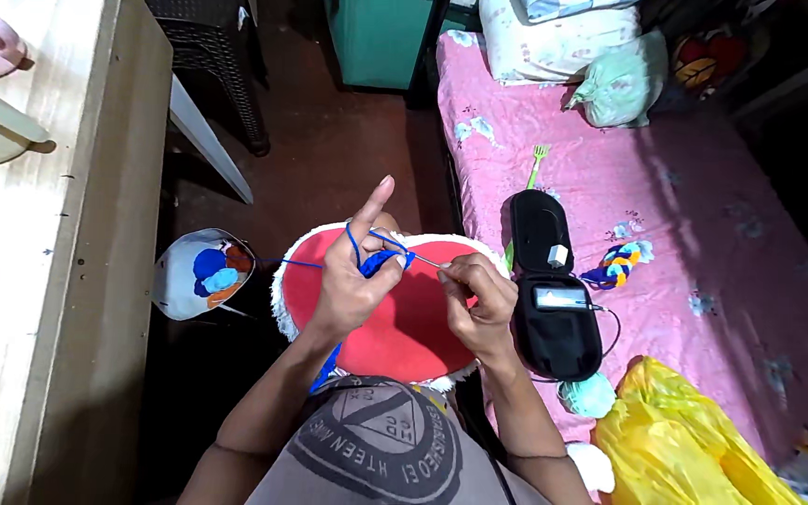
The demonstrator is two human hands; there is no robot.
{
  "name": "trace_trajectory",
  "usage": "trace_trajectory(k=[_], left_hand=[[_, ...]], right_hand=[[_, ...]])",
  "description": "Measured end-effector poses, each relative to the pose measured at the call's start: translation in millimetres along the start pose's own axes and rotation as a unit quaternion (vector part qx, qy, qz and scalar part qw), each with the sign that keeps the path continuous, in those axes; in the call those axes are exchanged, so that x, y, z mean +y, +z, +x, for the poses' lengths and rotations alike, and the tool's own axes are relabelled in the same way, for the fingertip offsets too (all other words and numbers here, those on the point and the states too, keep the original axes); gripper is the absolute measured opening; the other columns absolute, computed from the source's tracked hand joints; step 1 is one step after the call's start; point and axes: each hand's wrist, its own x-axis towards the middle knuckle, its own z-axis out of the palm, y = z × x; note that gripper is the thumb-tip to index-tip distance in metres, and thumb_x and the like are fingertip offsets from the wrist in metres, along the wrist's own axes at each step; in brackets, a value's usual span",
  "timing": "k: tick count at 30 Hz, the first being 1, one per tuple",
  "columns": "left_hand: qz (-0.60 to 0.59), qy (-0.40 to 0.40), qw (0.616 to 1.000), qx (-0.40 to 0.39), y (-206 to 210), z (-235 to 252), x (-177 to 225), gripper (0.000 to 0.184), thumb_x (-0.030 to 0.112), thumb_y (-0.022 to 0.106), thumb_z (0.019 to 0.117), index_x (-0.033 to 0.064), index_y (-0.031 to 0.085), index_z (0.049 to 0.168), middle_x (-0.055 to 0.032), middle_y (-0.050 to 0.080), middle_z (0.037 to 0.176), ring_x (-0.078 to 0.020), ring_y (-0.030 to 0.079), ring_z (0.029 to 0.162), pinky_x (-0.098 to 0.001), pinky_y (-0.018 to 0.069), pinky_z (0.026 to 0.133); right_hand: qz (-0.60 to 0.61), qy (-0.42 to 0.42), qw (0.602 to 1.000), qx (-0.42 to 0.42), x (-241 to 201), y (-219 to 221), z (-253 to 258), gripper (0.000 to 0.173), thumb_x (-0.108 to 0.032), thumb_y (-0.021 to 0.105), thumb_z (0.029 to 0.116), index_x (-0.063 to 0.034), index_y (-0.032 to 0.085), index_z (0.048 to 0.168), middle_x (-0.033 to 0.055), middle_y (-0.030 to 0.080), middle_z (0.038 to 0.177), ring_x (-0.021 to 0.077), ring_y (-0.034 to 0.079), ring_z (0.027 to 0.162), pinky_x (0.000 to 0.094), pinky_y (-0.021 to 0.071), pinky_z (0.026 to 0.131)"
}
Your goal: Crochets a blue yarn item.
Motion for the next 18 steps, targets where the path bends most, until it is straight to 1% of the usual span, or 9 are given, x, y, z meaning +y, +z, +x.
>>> trace_trajectory(k=[2,4,6,8,10,11,12,15,18], left_hand=[[-0.019,-0.019,0.999,-0.021,-4,2,-3,0.082,-0.013,0.058,0.0822,0.0111,0.037,0.158,-0.0011,0.07,0.088,-0.006,0.066,0.07,-0.0177,0.0562,0.063],[-0.04,-0.033,0.998,-0.036,-5,2,-6,0.08,-0.011,0.058,0.0838,0.012,0.037,0.158,-0.0017,0.069,0.084,-0.0058,0.065,0.066,-0.0179,0.0556,0.061],[-0.045,-0.043,0.997,-0.046,-7,2,-8,0.081,-0.009,0.058,0.0848,0.0145,0.036,0.159,-0.0018,0.066,0.083,-0.0062,0.063,0.065,-0.0179,0.0549,0.061],[-0.04,-0.042,0.997,-0.051,-7,2,-10,0.084,-0.009,0.059,0.0844,0.017,0.034,0.16,-0.0022,0.066,0.085,-0.0065,0.063,0.066,-0.018,0.0547,0.061],[-0.052,-0.049,0.995,-0.062,-8,2,-11,0.086,-0.009,0.058,0.0858,0.0194,0.029,0.162,-0.0029,0.064,0.089,-0.007,0.063,0.068,-0.0186,0.0555,0.062],[-0.07,-0.06,0.994,-0.063,-9,3,-10,0.087,-0.009,0.057,0.0859,0.0192,0.028,0.163,-0.0029,0.064,0.087,-0.007,0.063,0.067,-0.0187,0.0553,0.061],[-0.095,-0.075,0.991,-0.062,-9,4,-9,0.087,-0.009,0.056,0.0854,0.0183,0.028,0.163,-0.0027,0.065,0.085,-0.0067,0.062,0.066,-0.0188,0.0544,0.061],[-0.144,-0.128,0.979,-0.064,-11,5,-4,0.086,-0.011,0.054,0.0849,0.0163,0.027,0.162,-0.0036,0.067,0.086,-0.0074,0.065,0.066,-0.0196,0.0571,0.064],[-0.163,-0.159,0.971,-0.068,-14,6,-4,0.085,-0.012,0.051,0.084,0.0133,0.028,0.162,-0.0043,0.067,0.078,-0.0063,0.065,0.063,-0.0178,0.0558,0.061]], right_hand=[[0.039,0.017,0.999,-0.015,2,-2,-2,0.01,-0.003,0.063,0.0929,0.0036,0.068,0.087,0.0101,0.067,0.081,0.0056,0.062,0.07,0.0153,0.0518,0.062],[0.113,0.067,0.991,-0.029,3,-3,-5,0.009,-0.002,0.064,0.0931,0.0047,0.068,0.09,0.0083,0.068,0.085,0.0022,0.064,0.078,0.0133,0.0541,0.069],[0.189,0.127,0.973,-0.035,3,-5,-8,0.005,0.0,0.065,0.0915,0.0043,0.069,0.092,0.0048,0.069,0.087,-0.0003,0.064,0.08,0.0132,0.0549,0.07],[0.216,0.16,0.963,-0.037,2,-6,-10,0.005,0.001,0.066,0.0903,0.0029,0.07,0.093,0.0027,0.069,0.088,-0.0007,0.064,0.08,0.0139,0.0549,0.07],[0.185,0.141,0.972,-0.037,2,-7,-12,0.005,0.001,0.065,0.0911,0.004,0.069,0.092,0.0046,0.069,0.087,0.0001,0.064,0.079,0.0137,0.0547,0.07],[0.145,0.114,0.982,-0.037,1,-8,-11,0.007,-0.001,0.065,0.0923,0.0047,0.069,0.091,0.0066,0.069,0.086,0.0008,0.064,0.079,0.0131,0.0542,0.07],[0.103,0.084,0.99,-0.037,0,-8,-11,0.009,-0.002,0.064,0.0932,0.005,0.069,0.09,0.0085,0.068,0.085,0.0018,0.063,0.076,0.0128,0.0528,0.067],[0.025,0.028,0.999,-0.032,-3,-7,-11,0.01,-0.002,0.063,0.0933,0.0034,0.07,0.089,0.0104,0.067,0.082,0.0053,0.061,0.068,0.0149,0.0507,0.061],[-0.012,0.001,1.0,-0.029,-4,-7,-11,0.011,-0.003,0.062,0.0934,0.0022,0.07,0.088,0.0102,0.066,0.079,0.0076,0.06,0.066,0.0169,0.0495,0.058]])
